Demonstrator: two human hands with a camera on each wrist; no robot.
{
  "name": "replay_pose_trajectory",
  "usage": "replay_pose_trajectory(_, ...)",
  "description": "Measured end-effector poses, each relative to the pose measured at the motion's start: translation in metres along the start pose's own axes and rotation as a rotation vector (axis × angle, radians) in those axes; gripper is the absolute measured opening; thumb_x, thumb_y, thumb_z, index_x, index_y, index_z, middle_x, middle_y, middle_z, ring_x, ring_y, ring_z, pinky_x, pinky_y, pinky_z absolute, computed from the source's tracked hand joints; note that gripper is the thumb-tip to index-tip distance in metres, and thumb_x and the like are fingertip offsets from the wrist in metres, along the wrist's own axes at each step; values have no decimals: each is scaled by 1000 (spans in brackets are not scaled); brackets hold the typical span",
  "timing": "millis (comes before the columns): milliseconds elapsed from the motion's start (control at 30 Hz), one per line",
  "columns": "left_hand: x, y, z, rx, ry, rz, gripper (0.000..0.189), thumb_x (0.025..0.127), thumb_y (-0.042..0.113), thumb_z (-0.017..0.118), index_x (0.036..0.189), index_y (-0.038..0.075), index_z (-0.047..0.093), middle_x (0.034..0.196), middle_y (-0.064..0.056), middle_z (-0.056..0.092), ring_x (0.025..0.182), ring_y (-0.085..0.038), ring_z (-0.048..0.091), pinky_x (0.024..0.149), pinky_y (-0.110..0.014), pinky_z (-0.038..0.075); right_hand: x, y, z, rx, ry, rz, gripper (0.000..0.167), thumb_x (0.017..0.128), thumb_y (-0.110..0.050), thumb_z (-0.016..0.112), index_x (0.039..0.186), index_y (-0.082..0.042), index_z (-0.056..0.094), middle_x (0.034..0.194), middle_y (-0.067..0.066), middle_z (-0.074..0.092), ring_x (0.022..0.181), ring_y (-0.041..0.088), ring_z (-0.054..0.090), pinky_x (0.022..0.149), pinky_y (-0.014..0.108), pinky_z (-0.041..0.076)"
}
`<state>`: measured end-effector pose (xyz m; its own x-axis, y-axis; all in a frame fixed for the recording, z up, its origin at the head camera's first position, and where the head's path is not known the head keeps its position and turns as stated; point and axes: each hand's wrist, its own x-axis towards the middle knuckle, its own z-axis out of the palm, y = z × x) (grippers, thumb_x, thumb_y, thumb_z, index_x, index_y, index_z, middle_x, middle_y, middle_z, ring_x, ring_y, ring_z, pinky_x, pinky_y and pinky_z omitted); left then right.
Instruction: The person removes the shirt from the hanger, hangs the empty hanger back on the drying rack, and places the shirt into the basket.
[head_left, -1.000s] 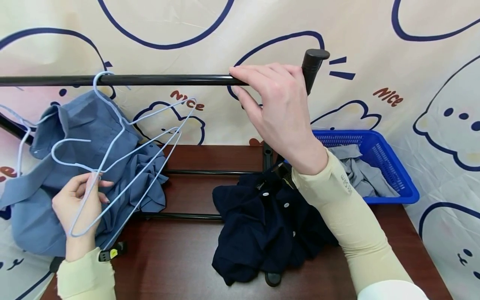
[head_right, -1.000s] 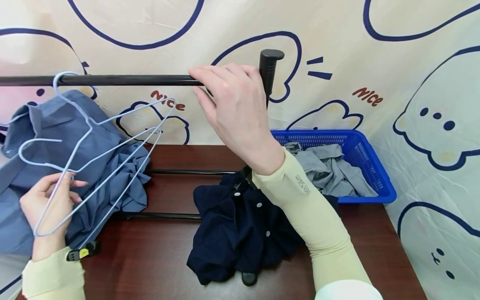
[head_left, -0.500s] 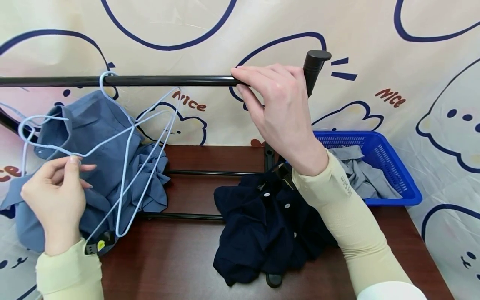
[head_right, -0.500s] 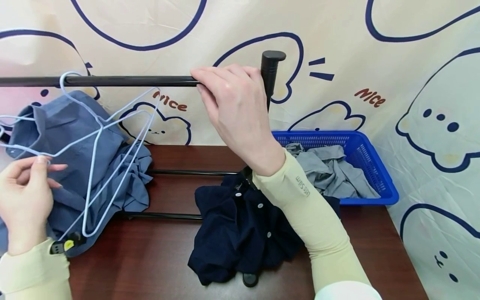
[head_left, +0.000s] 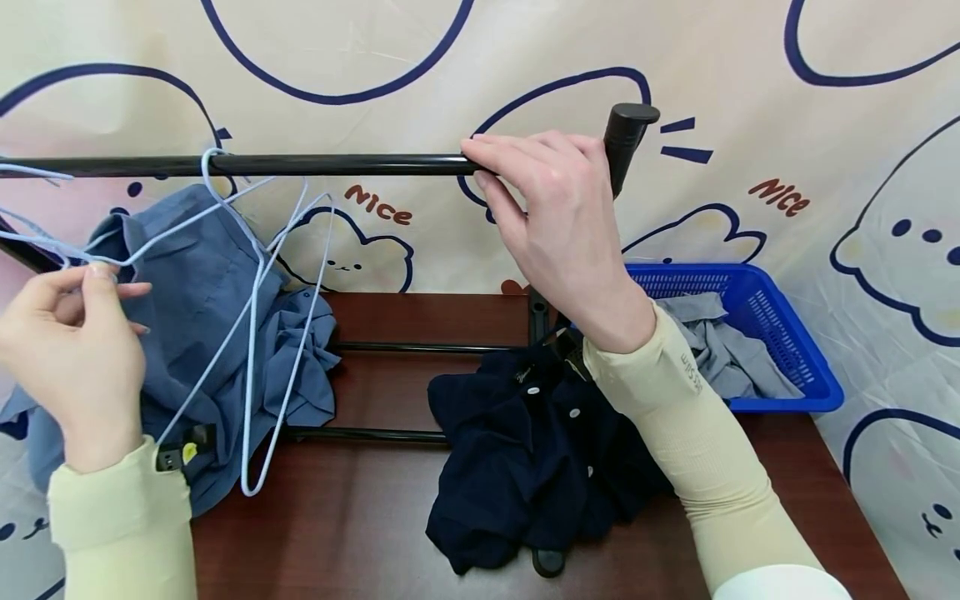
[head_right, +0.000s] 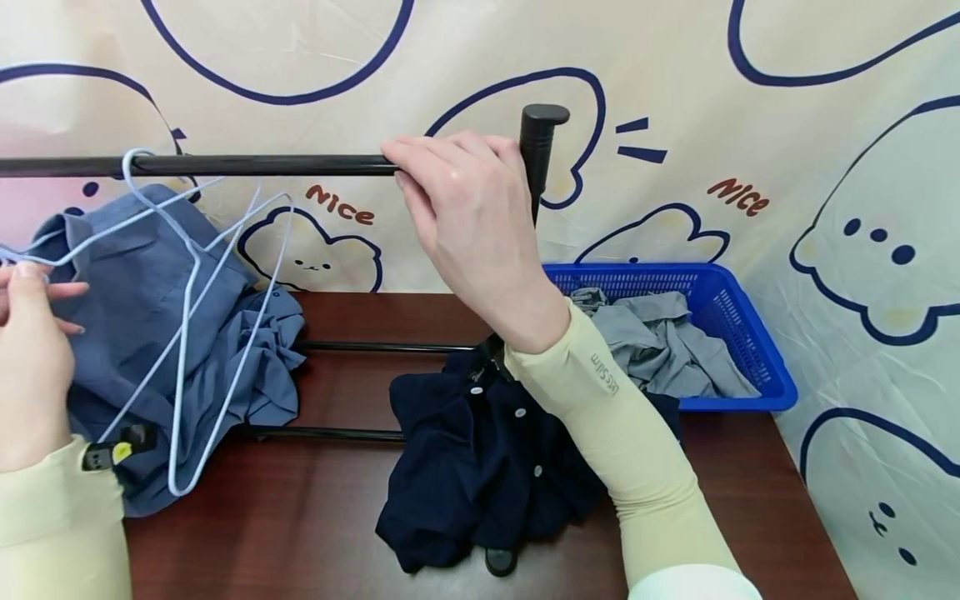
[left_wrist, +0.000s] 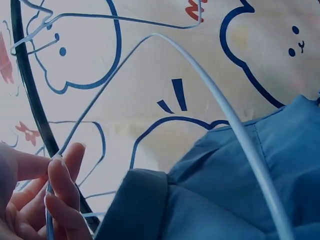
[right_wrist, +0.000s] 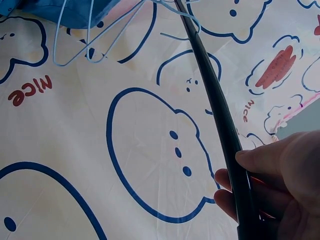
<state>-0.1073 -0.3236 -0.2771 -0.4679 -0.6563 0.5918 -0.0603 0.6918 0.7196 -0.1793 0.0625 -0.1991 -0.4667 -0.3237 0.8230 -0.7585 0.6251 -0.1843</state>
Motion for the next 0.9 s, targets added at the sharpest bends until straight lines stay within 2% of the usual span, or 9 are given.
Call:
replay_pose_trajectory(267, 14, 8, 12, -7, 38, 74, 36, 105, 42, 51, 117, 15, 73, 106, 2, 76, 56, 16, 47, 62, -4, 40, 0, 0, 0, -8, -6, 0, 26, 103, -18, 63, 126, -14, 74, 124, -1, 71, 106, 19, 62, 93, 39, 33)
replay_pose_trajectory(467, 20, 7, 24, 2, 35, 50, 37, 105, 39, 54, 114, 11, 76, 104, 0, 76, 53, 16, 46, 61, -4, 39, 0, 0, 1, -5, -6, 1, 26, 103, -18, 63, 126, -14, 74, 124, -1, 71, 106, 19, 62, 93, 39, 33)
replay_pose_trajectory(667, 19, 4, 32, 50, 19, 50, 40, 104, 39, 54, 114, 8, 76, 103, -3, 76, 49, 20, 42, 57, -3, 37, 0, 1, 1, -10, -3, 2, 26, 103, -19, 62, 126, -15, 75, 123, -1, 71, 106, 18, 62, 93, 39, 33)
replay_pose_trajectory(733, 18, 3, 34, 65, 17, 56, 40, 104, 40, 54, 114, 8, 77, 103, -3, 76, 49, 22, 41, 59, -3, 36, 0, 1, 1, -10, -1, 2, 26, 104, -19, 62, 126, -15, 75, 123, -1, 71, 107, 18, 62, 93, 39, 33)
replay_pose_trajectory(800, 16, 2, 35, 78, 34, 72, 41, 103, 40, 55, 112, 7, 78, 101, -4, 77, 50, 23, 39, 68, -6, 37, 0, 1, 1, -9, 0, 2, 26, 104, -19, 62, 126, -15, 74, 123, -1, 71, 107, 19, 62, 93, 39, 33)
replay_pose_trajectory(900, 13, 2, 36, 96, 69, 92, 43, 103, 41, 55, 106, 6, 80, 98, -7, 77, 67, 13, 52, 83, -16, 38, 0, 1, 1, -11, 0, 2, 26, 103, -19, 63, 126, -15, 74, 123, -1, 71, 107, 18, 62, 93, 39, 33)
